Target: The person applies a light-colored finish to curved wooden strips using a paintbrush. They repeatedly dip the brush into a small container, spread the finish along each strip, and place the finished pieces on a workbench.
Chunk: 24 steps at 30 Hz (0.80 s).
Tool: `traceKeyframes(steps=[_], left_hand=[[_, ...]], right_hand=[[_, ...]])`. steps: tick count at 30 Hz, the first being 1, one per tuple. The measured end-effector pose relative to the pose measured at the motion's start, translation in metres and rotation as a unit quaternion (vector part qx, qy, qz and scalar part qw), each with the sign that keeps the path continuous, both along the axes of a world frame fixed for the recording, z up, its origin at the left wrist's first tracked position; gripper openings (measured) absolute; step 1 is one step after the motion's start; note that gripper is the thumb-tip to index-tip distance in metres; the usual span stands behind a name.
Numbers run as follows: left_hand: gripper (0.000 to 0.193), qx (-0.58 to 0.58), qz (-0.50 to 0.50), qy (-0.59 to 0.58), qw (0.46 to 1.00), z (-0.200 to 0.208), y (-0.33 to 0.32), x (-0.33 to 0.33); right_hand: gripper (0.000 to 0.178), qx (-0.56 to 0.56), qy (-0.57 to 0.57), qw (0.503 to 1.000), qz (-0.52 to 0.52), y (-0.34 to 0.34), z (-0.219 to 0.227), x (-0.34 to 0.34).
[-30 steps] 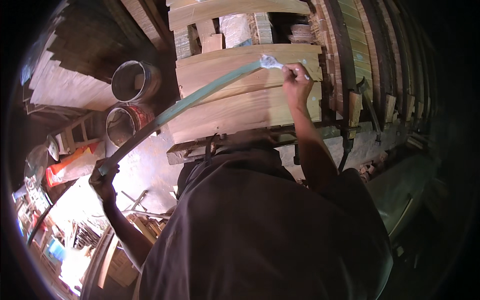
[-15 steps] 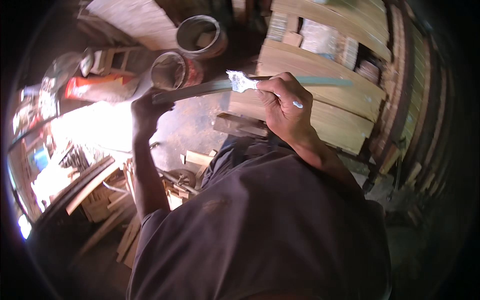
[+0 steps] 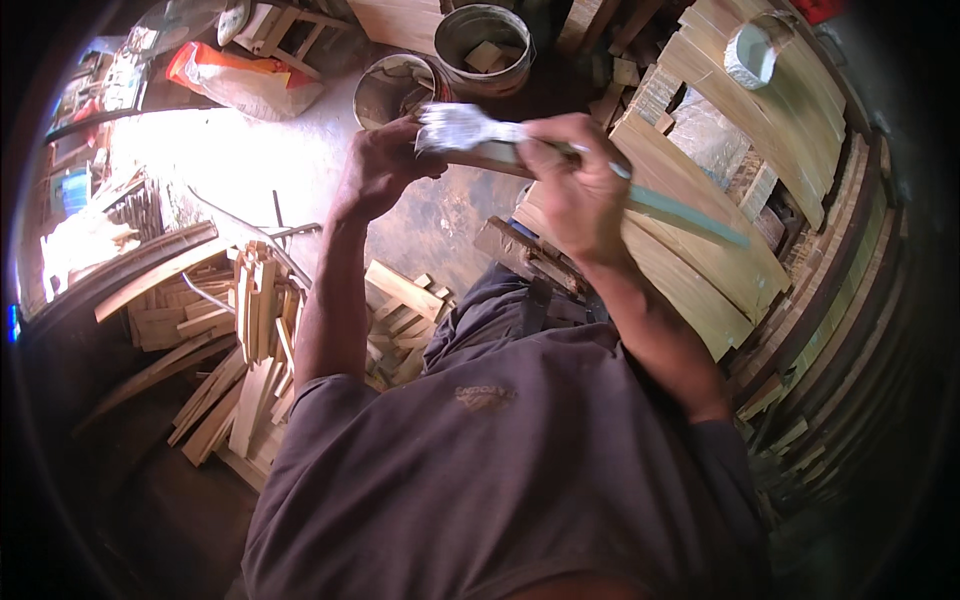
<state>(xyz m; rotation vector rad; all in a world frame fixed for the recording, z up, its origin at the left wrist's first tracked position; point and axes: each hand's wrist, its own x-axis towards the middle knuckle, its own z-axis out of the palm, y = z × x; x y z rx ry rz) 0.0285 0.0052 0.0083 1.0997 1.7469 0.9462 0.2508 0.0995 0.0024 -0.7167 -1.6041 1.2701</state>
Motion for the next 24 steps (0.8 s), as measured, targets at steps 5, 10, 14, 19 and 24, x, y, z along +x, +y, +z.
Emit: traceKeyframes(steps=[5,10,14,19,24], left_hand=[[0.027,0.017,0.012,-0.054,0.998,-0.017,-0.006,-0.009],[0.025,-0.086,0.014,0.083,0.993,-0.012,0.013,-0.005],[0.018,-0.025,0.026,-0.024,0.999,-0.022,0.001,-0.012],[0.019,-0.026,0.014,-0.032,0.999,-0.03,0.01,-0.016],[0.023,-0.054,0.029,-0.007,0.998,-0.032,0.015,-0.018]], right_hand=[[0.012,0.063,-0.051,0.995,-0.064,0.007,0.01,0.027],[0.02,0.204,-0.007,0.979,-0.008,0.004,0.008,-0.013],[0.014,0.134,-0.075,0.987,-0.037,0.002,-0.006,0.04],[0.007,-0.02,-0.153,0.968,-0.197,0.002,-0.043,0.153],[0.006,-0.16,-0.22,0.896,-0.351,0.012,-0.085,0.274]])
